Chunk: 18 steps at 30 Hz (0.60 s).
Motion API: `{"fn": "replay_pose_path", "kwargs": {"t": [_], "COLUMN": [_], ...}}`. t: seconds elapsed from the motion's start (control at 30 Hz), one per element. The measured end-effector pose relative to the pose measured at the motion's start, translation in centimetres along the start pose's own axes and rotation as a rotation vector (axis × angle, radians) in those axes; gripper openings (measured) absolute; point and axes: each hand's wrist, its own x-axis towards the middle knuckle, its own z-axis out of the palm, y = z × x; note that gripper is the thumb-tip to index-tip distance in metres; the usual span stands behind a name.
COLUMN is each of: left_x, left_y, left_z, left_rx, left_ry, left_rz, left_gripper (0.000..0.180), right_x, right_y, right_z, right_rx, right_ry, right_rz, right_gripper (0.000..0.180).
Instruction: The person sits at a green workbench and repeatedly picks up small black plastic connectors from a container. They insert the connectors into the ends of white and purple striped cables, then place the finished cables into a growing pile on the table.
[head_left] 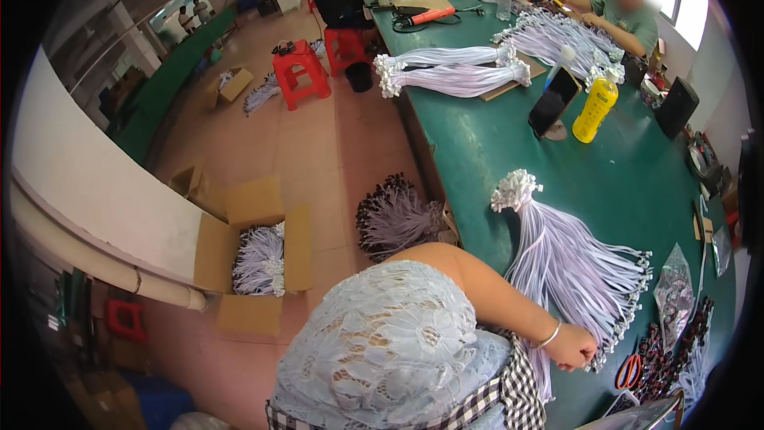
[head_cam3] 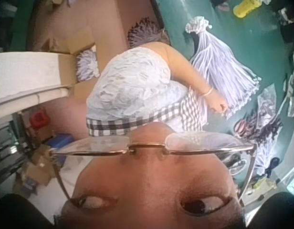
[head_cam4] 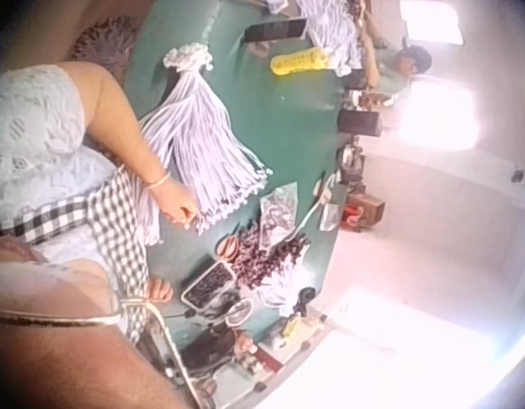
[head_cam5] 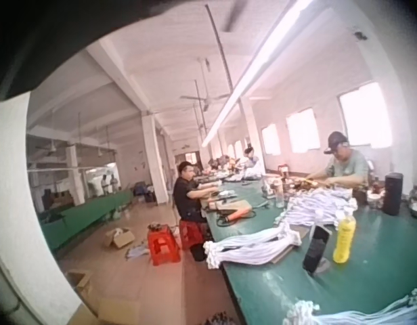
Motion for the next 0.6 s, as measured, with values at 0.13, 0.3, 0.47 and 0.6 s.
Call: {"fn": "replay_pose_path", "kwargs": {"t": [0.13,0.3,0.47,0.6], "left_x": [0.7,0.5,0.4,0.1], "left_y": [0.7,3.5,2.8,3.2], "left_z": [0.0,-0.1,0.3,0.3], "left_rx": [0.3,0.607,0.58,0.552], "left_ry": [0.063,0.003,0.006,0.024], "left_rz": [0.204,0.409,0.4,0.348], "left_gripper": [0.013,0.014,0.013,0.012], "right_x": [0.2,-0.3,-0.7,-0.9], "right_y": [0.7,1.3,1.5,1.4], "right_z": [1.1,1.5,1.5,1.2], "right_rx": [-0.143,-0.184,-0.217,-0.251], "right_ry": [-0.004,-0.024,-0.02,-0.006], "right_rz": [0.012,0.053,0.08,0.094], "right_gripper": [0.004,0.005,0.006,0.007]}}
